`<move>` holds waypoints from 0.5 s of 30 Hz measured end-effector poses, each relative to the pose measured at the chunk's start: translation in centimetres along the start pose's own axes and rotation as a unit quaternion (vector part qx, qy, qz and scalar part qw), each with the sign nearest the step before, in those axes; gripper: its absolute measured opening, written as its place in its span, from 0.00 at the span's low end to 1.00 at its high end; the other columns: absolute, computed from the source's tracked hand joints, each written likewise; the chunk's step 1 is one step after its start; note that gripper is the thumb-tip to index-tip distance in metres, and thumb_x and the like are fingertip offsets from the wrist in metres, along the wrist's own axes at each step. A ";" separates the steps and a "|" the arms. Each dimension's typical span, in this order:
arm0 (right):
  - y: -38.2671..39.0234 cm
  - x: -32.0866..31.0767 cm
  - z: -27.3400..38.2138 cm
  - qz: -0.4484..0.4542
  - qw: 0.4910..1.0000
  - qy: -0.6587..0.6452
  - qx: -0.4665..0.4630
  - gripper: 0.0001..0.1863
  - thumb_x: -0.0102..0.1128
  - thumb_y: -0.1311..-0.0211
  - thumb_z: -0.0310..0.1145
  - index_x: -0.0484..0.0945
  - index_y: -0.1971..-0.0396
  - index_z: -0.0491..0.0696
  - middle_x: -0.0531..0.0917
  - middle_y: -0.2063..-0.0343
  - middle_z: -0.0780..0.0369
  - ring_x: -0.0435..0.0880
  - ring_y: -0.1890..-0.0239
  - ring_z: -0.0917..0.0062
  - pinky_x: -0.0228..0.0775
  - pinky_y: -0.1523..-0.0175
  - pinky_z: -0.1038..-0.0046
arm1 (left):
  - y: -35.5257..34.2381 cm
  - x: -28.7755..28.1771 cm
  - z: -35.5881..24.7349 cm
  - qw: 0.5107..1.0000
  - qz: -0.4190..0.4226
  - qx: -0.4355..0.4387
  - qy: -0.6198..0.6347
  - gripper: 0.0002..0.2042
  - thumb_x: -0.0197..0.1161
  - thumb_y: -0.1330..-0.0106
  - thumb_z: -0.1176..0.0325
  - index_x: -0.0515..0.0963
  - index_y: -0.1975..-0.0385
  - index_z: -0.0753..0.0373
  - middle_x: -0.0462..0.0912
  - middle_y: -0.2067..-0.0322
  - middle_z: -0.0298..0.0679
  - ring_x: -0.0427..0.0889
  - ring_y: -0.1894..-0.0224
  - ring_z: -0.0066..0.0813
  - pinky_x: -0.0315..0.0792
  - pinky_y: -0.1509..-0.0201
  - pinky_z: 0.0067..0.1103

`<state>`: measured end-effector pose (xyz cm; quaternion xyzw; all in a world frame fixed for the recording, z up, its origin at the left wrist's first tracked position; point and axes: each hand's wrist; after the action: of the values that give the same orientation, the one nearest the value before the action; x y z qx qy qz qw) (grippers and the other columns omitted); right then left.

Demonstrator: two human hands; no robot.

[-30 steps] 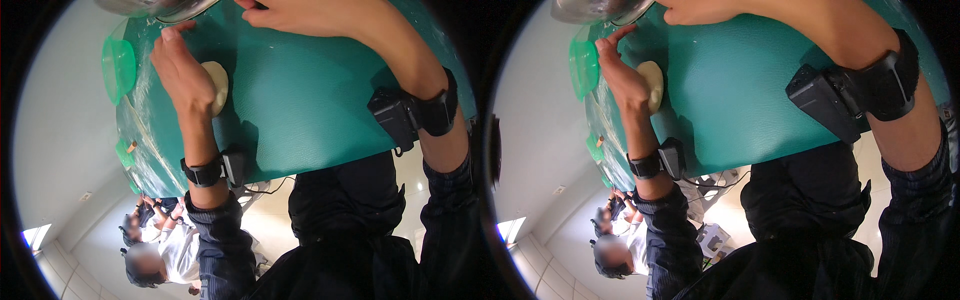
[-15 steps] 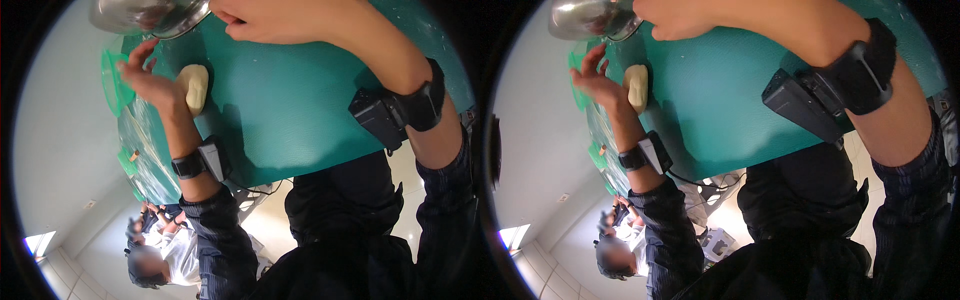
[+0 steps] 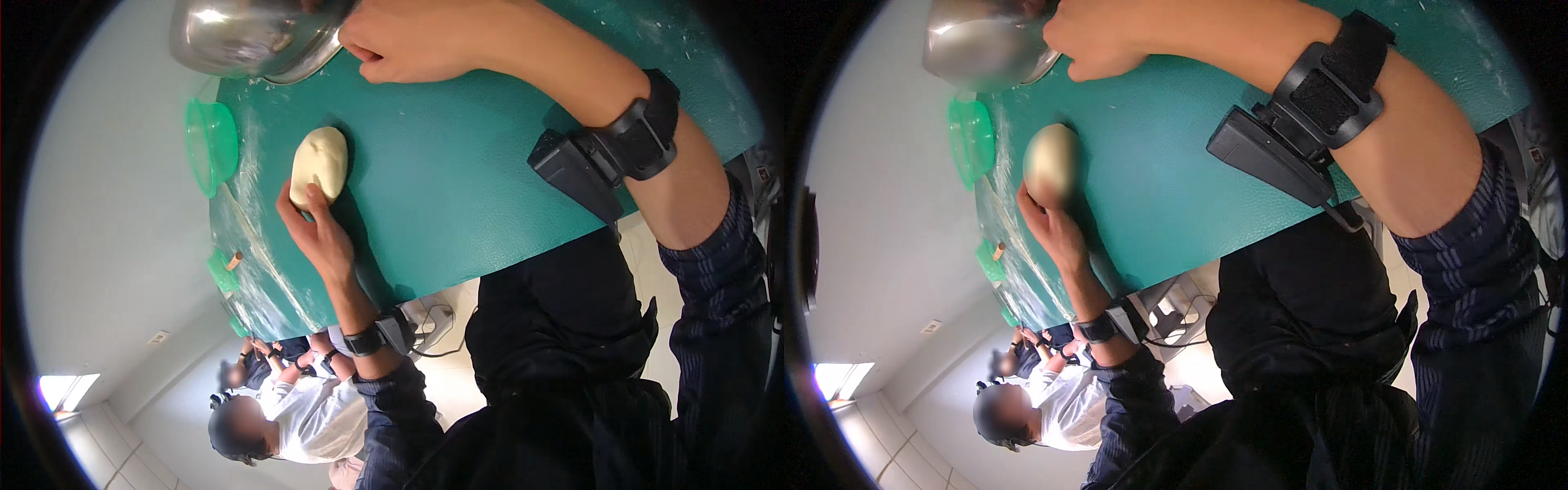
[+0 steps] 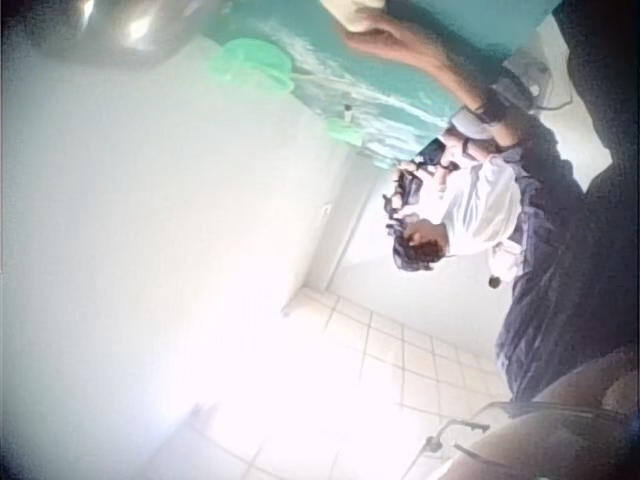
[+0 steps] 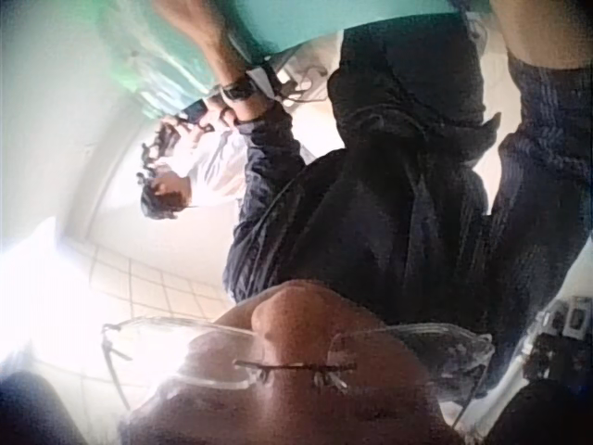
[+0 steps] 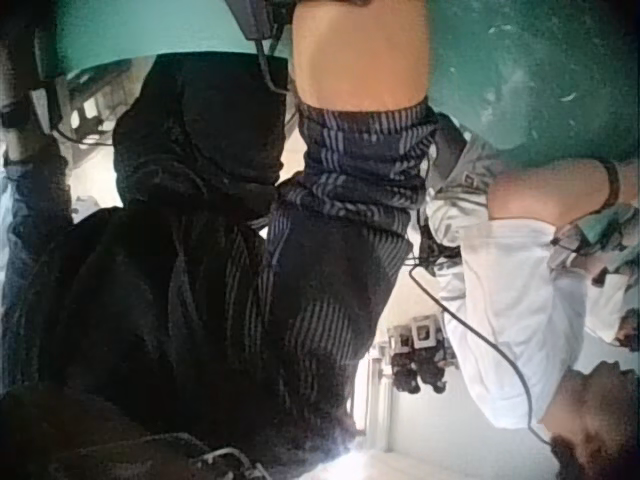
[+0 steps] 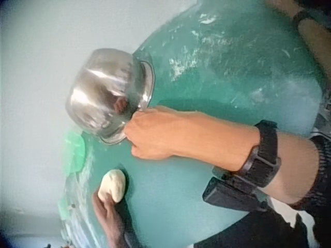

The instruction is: The person is kneading a small piece of dough on a green table surface.

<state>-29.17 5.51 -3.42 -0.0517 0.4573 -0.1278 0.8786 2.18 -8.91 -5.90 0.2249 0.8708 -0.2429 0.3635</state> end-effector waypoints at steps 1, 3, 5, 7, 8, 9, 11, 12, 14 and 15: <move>-0.3 0.2 0.0 0.006 1.000 0.004 0.009 0.18 0.58 0.32 0.33 0.88 0.60 0.31 0.89 0.58 0.38 0.91 0.51 0.47 0.83 0.42 0.51 | 0.3 0.3 -0.4 0.999 -0.030 0.041 -0.007 0.26 0.65 0.17 0.57 0.71 0.35 0.74 0.81 0.45 0.47 0.81 0.44 0.33 0.75 0.37 0.28; -0.5 -0.1 0.0 0.011 1.000 0.009 0.015 0.19 0.58 0.32 0.33 0.88 0.60 0.31 0.89 0.58 0.38 0.91 0.51 0.47 0.83 0.42 0.51 | 1.6 1.2 -1.7 0.995 -0.062 0.065 0.041 0.25 0.67 0.19 0.60 0.71 0.35 0.73 0.81 0.45 0.47 0.82 0.44 0.33 0.76 0.38 0.29; -0.1 -0.7 0.2 0.022 1.000 -0.013 0.015 0.18 0.58 0.33 0.34 0.88 0.60 0.32 0.89 0.58 0.39 0.91 0.52 0.48 0.82 0.43 0.51 | 2.4 1.6 -3.2 0.983 -0.098 0.091 0.128 0.24 0.72 0.23 0.65 0.73 0.35 0.71 0.82 0.44 0.46 0.83 0.43 0.34 0.79 0.38 0.31; 0.1 -1.3 0.5 0.037 0.999 -0.031 0.009 0.18 0.58 0.33 0.34 0.88 0.61 0.33 0.90 0.59 0.40 0.91 0.54 0.49 0.82 0.44 0.51 | 3.5 0.4 -4.1 0.985 -0.114 0.086 0.094 0.24 0.72 0.23 0.65 0.73 0.35 0.72 0.83 0.44 0.47 0.83 0.42 0.35 0.78 0.36 0.31; 0.2 -1.3 0.6 0.053 0.997 -0.048 0.004 0.17 0.58 0.34 0.34 0.88 0.62 0.34 0.90 0.60 0.41 0.91 0.55 0.49 0.82 0.45 0.51 | 4.3 -0.3 -4.3 0.986 -0.130 0.082 0.061 0.24 0.72 0.23 0.65 0.74 0.35 0.72 0.83 0.43 0.48 0.83 0.42 0.36 0.78 0.35 0.32; 0.3 -1.4 0.7 0.050 0.998 -0.046 0.003 0.17 0.58 0.34 0.34 0.88 0.62 0.34 0.90 0.60 0.41 0.91 0.55 0.49 0.82 0.45 0.51 | 4.6 -1.5 -4.1 0.984 -0.145 0.087 0.053 0.24 0.71 0.22 0.63 0.76 0.36 0.72 0.84 0.42 0.49 0.84 0.41 0.37 0.78 0.34 0.33; 0.2 -1.2 0.5 0.025 0.998 -0.054 0.005 0.16 0.58 0.34 0.34 0.88 0.64 0.36 0.90 0.62 0.42 0.91 0.56 0.51 0.81 0.46 0.51 | 5.9 -4.0 -3.8 0.983 -0.154 0.097 0.023 0.22 0.70 0.22 0.63 0.77 0.38 0.71 0.88 0.45 0.52 0.87 0.44 0.41 0.81 0.36 0.36; 0.3 -1.0 0.4 0.026 0.998 -0.053 0.008 0.16 0.58 0.34 0.34 0.88 0.64 0.36 0.90 0.62 0.42 0.91 0.56 0.51 0.81 0.46 0.51 | 6.9 -5.2 -3.5 0.986 -0.145 0.083 0.028 0.21 0.71 0.23 0.65 0.77 0.38 0.71 0.88 0.46 0.53 0.88 0.44 0.43 0.82 0.37 0.37; -0.2 -0.9 0.3 0.015 0.999 -0.037 0.003 0.16 0.58 0.34 0.34 0.87 0.65 0.35 0.90 0.64 0.42 0.91 0.57 0.51 0.82 0.46 0.52 | 8.4 -8.2 -2.1 0.982 -0.113 0.118 -0.094 0.22 0.70 0.22 0.60 0.78 0.39 0.71 0.89 0.48 0.55 0.89 0.46 0.46 0.82 0.37 0.39; -0.1 -0.9 0.5 0.016 0.999 -0.039 0.001 0.16 0.58 0.34 0.34 0.87 0.65 0.35 0.90 0.64 0.42 0.91 0.57 0.51 0.82 0.46 0.52 | 9.3 -9.6 -1.8 0.969 -0.068 0.166 -0.170 0.21 0.68 0.21 0.59 0.78 0.40 0.70 0.88 0.45 0.58 0.89 0.47 0.49 0.82 0.37 0.41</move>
<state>-29.24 5.61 -2.39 -0.0481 0.4235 -0.1118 0.8977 12.58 -2.65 -0.10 0.1775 0.7570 -0.4432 0.4461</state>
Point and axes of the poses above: each hand's wrist, its own y-axis away from the middle knuckle, its own x-axis out of the palm, z = x × y
